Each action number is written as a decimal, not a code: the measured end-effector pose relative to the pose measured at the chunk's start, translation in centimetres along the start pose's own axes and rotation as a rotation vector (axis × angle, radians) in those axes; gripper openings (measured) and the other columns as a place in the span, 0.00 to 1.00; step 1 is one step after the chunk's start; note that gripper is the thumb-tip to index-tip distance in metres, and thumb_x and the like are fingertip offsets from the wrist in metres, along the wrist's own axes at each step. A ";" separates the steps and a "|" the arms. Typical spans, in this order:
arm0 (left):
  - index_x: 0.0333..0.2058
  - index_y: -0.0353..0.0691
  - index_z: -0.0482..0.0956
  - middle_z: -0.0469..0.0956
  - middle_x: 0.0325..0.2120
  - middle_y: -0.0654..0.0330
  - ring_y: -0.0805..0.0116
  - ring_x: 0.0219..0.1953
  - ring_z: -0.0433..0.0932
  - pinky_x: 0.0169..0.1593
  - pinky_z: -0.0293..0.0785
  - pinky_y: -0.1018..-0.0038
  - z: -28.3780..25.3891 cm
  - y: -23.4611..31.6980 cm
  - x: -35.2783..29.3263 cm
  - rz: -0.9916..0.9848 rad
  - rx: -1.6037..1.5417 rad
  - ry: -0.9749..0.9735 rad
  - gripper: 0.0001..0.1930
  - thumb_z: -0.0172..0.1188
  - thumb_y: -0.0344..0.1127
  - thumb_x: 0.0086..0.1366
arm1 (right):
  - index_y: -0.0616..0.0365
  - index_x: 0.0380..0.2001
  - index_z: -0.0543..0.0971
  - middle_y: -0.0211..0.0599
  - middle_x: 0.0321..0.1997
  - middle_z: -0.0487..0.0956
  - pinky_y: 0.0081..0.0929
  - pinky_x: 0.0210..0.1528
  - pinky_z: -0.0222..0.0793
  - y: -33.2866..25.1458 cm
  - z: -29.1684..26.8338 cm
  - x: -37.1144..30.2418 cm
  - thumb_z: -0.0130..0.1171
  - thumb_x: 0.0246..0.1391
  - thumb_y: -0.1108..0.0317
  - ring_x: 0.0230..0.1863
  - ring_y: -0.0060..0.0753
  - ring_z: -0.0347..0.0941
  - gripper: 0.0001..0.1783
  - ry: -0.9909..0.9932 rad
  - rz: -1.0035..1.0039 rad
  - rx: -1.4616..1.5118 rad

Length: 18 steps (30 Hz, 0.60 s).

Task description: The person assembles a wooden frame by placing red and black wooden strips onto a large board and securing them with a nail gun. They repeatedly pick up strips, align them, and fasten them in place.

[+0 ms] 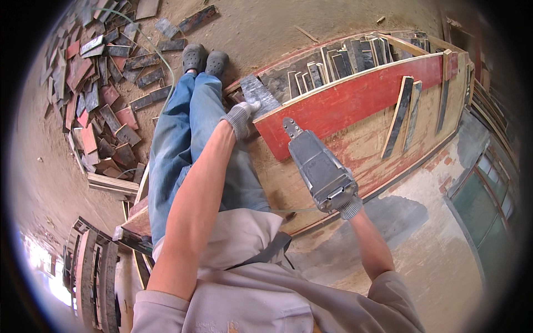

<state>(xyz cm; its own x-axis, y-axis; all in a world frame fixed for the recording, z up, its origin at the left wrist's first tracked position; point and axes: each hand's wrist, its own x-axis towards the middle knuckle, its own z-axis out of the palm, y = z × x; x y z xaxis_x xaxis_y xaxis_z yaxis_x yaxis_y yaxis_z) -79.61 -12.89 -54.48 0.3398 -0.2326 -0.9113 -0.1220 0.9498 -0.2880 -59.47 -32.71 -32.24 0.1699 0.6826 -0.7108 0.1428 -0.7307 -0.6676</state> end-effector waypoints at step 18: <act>0.51 0.29 0.73 0.80 0.45 0.46 0.53 0.47 0.83 0.57 0.82 0.58 0.2 0.3 -0.7 -0.013 -0.090 -0.053 0.14 0.57 0.34 0.73 | 0.58 0.56 0.76 0.36 0.53 0.82 0.33 0.54 0.80 0.1 0.4 0.9 0.73 0.52 0.59 0.51 0.30 0.80 0.30 -0.052 0.228 0.416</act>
<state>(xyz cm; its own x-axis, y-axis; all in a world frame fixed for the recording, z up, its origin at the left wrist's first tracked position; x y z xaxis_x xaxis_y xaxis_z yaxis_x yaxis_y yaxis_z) -79.66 -12.43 -53.81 0.3901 -0.2317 -0.8911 -0.1995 0.9236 -0.3275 -59.66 -32.16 -33.06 0.1013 0.5125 -0.8527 -0.2969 -0.8024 -0.5176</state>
